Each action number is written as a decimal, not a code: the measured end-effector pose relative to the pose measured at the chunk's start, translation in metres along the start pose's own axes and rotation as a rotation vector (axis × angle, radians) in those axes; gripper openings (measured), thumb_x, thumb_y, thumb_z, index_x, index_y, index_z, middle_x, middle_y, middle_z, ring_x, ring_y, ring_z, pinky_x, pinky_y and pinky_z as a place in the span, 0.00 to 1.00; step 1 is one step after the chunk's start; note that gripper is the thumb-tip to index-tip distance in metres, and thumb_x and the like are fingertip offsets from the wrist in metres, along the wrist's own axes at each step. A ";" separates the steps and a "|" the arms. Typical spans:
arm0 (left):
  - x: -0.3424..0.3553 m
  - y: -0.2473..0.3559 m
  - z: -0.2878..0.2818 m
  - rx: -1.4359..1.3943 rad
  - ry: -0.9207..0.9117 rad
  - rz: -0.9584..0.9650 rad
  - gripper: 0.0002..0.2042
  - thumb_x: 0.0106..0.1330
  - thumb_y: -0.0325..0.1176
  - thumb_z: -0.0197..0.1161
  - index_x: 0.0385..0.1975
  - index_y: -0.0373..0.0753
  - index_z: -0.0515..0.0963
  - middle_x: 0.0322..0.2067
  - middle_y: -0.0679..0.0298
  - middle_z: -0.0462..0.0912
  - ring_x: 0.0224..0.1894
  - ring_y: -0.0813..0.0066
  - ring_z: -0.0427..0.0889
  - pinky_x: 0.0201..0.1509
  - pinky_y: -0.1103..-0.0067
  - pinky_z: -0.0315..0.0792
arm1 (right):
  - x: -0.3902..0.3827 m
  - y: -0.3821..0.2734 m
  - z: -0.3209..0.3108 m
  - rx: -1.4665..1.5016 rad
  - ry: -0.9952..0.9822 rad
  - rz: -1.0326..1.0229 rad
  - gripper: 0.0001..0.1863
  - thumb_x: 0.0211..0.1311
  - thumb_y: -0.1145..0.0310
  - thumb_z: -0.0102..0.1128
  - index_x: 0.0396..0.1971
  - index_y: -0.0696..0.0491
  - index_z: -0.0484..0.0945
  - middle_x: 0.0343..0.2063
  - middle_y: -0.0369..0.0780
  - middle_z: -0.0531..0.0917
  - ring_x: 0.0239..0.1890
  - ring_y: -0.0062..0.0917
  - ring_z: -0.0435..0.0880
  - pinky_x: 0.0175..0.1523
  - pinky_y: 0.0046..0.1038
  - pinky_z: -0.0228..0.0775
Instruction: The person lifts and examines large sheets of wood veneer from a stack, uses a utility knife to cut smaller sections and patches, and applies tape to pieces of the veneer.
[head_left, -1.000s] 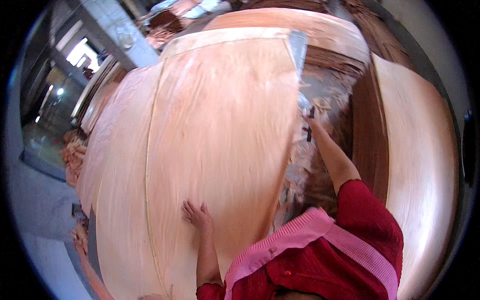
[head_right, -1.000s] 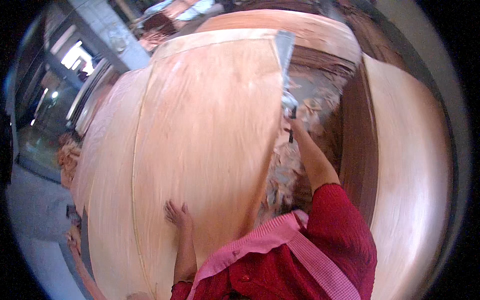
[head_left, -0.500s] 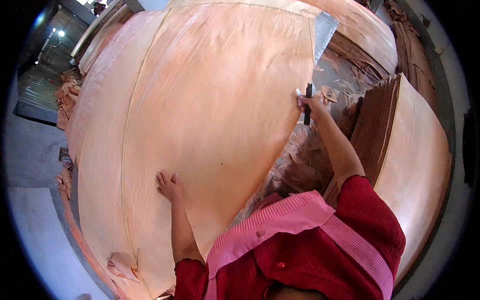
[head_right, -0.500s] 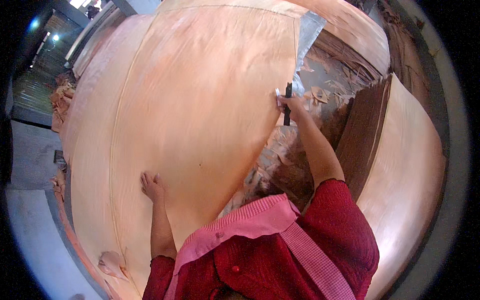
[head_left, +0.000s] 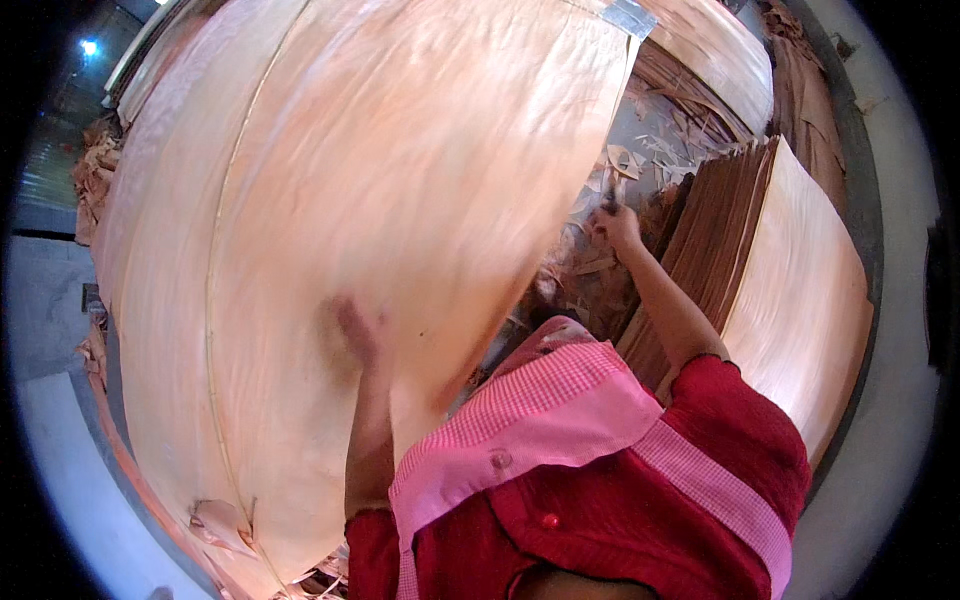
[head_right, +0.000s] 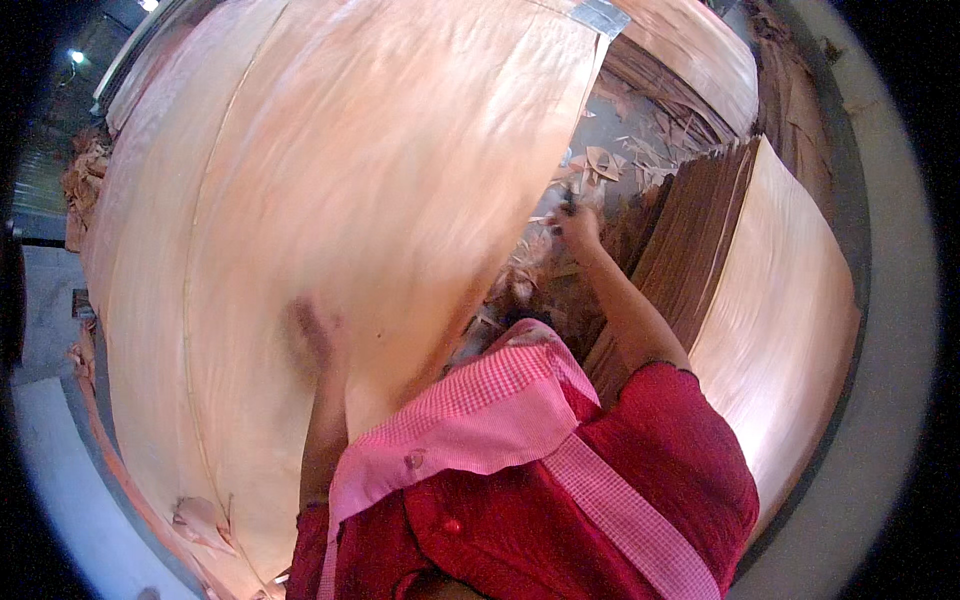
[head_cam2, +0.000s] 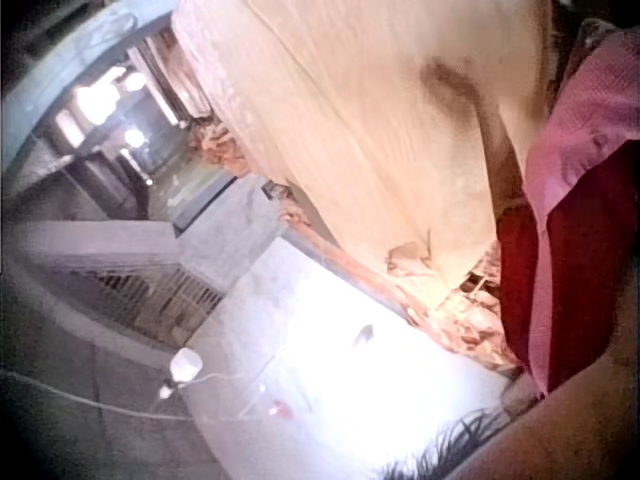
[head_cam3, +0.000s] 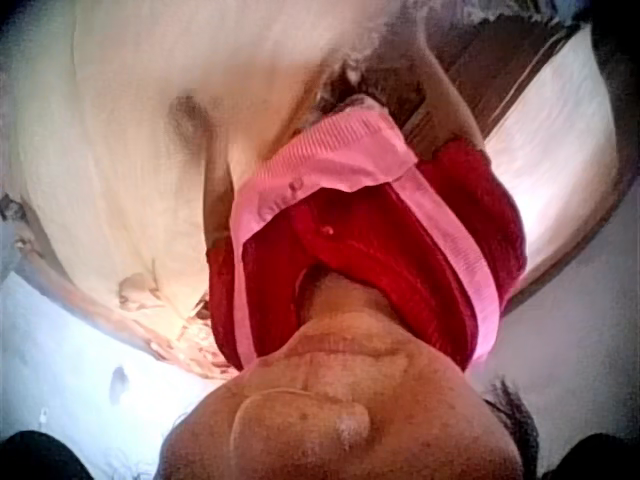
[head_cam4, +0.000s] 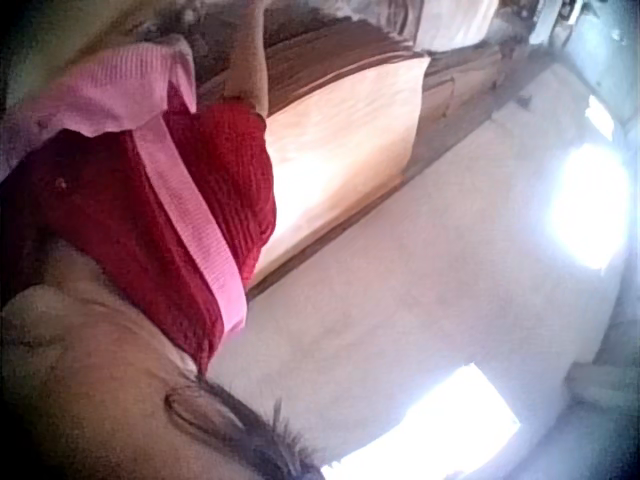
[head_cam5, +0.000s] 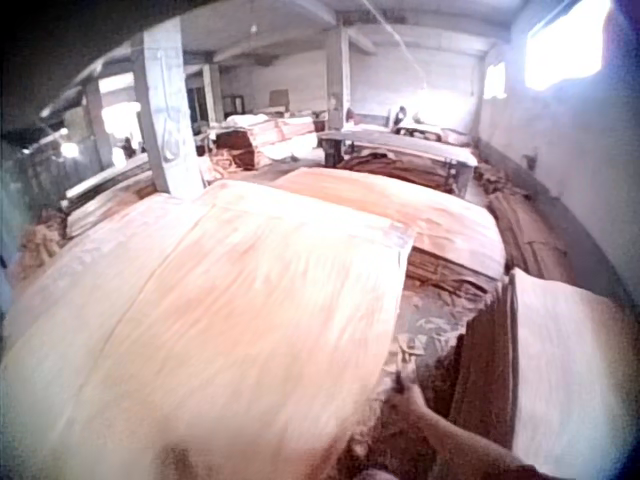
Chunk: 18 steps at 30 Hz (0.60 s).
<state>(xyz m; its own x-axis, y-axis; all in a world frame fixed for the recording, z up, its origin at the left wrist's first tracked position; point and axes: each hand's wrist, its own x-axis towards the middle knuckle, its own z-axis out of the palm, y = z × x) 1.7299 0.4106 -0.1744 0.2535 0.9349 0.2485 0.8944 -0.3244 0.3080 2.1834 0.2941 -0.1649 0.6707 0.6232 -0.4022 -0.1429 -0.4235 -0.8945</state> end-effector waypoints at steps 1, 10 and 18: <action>0.023 0.050 0.006 -0.097 0.010 0.173 0.32 0.48 0.35 0.61 0.54 0.35 0.57 0.57 0.51 0.56 0.61 0.52 0.50 0.62 0.60 0.44 | 0.011 -0.001 0.007 -0.012 -0.115 -0.050 0.07 0.53 0.69 0.56 0.26 0.58 0.72 0.19 0.38 0.76 0.15 0.16 0.70 0.17 0.20 0.58; 0.137 0.184 0.111 -0.015 -0.024 0.442 0.25 0.57 0.38 0.50 0.54 0.34 0.60 0.57 0.55 0.57 0.59 0.59 0.56 0.61 0.64 0.50 | 0.083 -0.064 0.144 -0.540 -0.586 -0.082 0.12 0.50 0.65 0.58 0.17 0.59 0.75 0.12 0.36 0.74 0.12 0.18 0.70 0.17 0.23 0.61; 0.121 0.226 0.094 0.268 -0.089 0.455 0.19 0.55 0.33 0.49 0.49 0.46 0.68 0.54 0.68 0.63 0.58 0.62 0.58 0.58 0.53 0.48 | 0.096 -0.062 0.140 -0.734 -0.682 -0.220 0.17 0.48 0.58 0.57 0.19 0.59 0.77 0.15 0.43 0.77 0.18 0.29 0.77 0.23 0.30 0.68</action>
<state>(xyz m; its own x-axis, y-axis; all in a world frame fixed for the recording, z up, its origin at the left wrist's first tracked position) 1.9972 0.4642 -0.1608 0.6571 0.7210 0.2199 0.7468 -0.6623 -0.0604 2.1549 0.4721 -0.1749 0.0387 0.8795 -0.4744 0.5677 -0.4100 -0.7139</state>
